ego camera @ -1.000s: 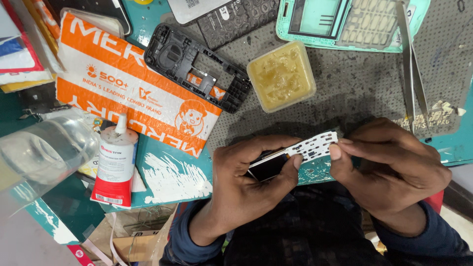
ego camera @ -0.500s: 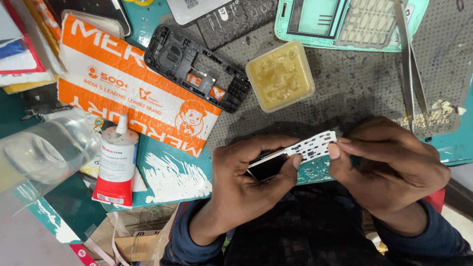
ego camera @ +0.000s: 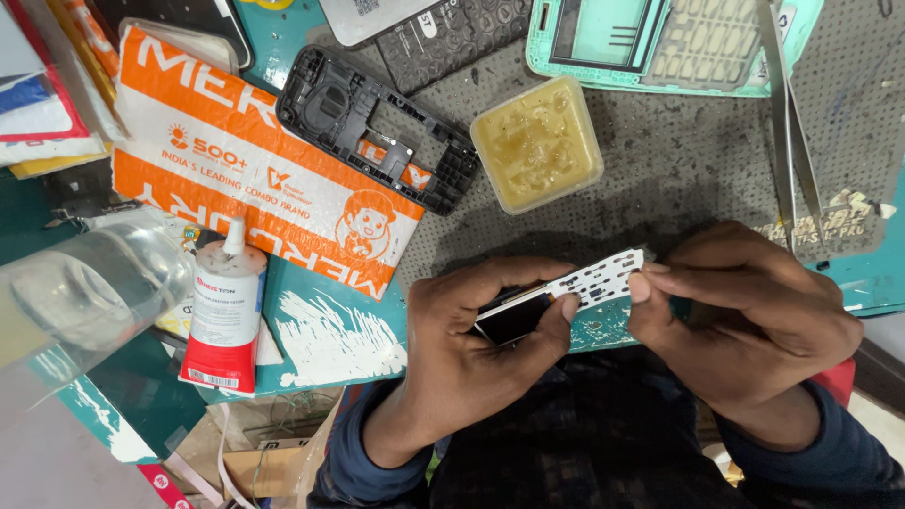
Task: The person repairs a small feature phone at a workbench. They solder the keypad circuit board with a soldering iron, use tweezers to adjust components on the board, apply liquid from a bottle, then fit the keypad and cover onto the phone body and press the keys to test the assembled phone.
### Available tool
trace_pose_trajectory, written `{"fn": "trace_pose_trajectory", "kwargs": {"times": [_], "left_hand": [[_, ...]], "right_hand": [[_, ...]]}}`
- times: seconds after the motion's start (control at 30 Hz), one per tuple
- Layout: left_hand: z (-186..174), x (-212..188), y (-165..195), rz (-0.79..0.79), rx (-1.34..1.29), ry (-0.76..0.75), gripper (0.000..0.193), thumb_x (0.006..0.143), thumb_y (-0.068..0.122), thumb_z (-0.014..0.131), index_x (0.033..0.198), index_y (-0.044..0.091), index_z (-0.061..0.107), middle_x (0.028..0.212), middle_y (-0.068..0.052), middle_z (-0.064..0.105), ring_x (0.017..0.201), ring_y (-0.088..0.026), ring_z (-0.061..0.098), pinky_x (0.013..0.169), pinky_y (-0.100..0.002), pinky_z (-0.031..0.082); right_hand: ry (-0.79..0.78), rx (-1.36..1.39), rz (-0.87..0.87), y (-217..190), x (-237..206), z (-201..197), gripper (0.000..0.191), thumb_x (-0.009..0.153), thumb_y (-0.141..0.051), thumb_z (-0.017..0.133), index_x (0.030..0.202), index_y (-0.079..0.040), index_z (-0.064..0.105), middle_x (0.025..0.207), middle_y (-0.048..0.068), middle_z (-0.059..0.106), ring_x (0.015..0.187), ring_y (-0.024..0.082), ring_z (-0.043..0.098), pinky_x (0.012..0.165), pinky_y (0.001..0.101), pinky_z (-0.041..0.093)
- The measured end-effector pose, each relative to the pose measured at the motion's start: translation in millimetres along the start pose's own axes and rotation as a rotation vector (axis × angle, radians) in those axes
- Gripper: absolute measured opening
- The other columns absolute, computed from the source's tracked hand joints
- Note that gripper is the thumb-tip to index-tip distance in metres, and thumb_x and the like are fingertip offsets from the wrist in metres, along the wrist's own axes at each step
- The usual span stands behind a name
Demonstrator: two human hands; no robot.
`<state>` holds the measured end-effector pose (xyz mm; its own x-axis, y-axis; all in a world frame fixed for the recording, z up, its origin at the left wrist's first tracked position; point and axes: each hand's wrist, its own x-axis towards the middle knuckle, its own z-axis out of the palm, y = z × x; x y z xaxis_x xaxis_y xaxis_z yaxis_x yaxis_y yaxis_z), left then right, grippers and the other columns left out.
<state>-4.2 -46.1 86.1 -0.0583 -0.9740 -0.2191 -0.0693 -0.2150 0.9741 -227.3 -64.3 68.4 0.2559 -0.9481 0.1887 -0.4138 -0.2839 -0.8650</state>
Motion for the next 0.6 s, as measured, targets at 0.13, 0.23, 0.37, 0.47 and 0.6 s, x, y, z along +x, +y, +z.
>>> {"fn": "trace_pose_trajectory", "kwargs": {"times": [0.13,0.23,0.37,0.47,0.6], "left_hand": [[1,0,0,-0.004,-0.003,0.004,0.020,0.092,0.002,0.081,0.111,0.001,0.074,0.096,-0.007,0.079,0.085,-0.006,0.075,0.075,-0.021,0.061],[1,0,0,-0.008,0.001,0.006,0.020,0.092,0.002,0.081,0.110,0.001,0.074,0.095,-0.007,0.079,0.085,-0.006,0.074,0.074,-0.021,0.061],[1,-1,-1,-0.005,-0.009,0.021,0.019,0.092,0.002,0.080,0.111,0.001,0.074,0.096,-0.008,0.079,0.086,-0.006,0.074,0.075,-0.021,0.060],[1,-3,-1,-0.046,-0.035,0.009,0.018,0.092,0.002,0.080,0.110,0.001,0.075,0.092,-0.007,0.079,0.083,-0.005,0.072,0.074,-0.020,0.059],[-2,-1,-3,-0.008,0.008,-0.006,0.018,0.091,0.003,0.080,0.109,0.001,0.075,0.093,-0.006,0.078,0.084,-0.004,0.071,0.075,-0.022,0.058]], "right_hand": [[0.000,0.020,0.013,1,-2,0,0.024,0.086,-0.004,0.087,0.101,0.004,0.070,0.094,0.021,0.070,0.073,0.020,0.073,0.055,0.0233,0.056],[0.005,0.011,-0.006,2,-3,0,0.025,0.086,-0.003,0.087,0.102,0.005,0.069,0.094,0.021,0.070,0.074,0.020,0.073,0.056,0.0242,0.056],[0.031,0.002,-0.050,4,-1,1,0.033,0.086,-0.003,0.086,0.109,0.003,0.063,0.098,0.023,0.069,0.079,0.020,0.072,0.056,0.0245,0.057],[0.147,0.154,0.048,3,4,9,0.030,0.091,-0.001,0.077,0.115,0.005,0.062,0.097,0.022,0.070,0.074,0.016,0.073,0.055,0.0265,0.058],[0.054,0.282,0.089,-11,15,14,0.043,0.088,-0.011,0.079,0.122,0.007,0.058,0.104,0.018,0.071,0.091,0.018,0.076,0.066,0.0284,0.066]]}}
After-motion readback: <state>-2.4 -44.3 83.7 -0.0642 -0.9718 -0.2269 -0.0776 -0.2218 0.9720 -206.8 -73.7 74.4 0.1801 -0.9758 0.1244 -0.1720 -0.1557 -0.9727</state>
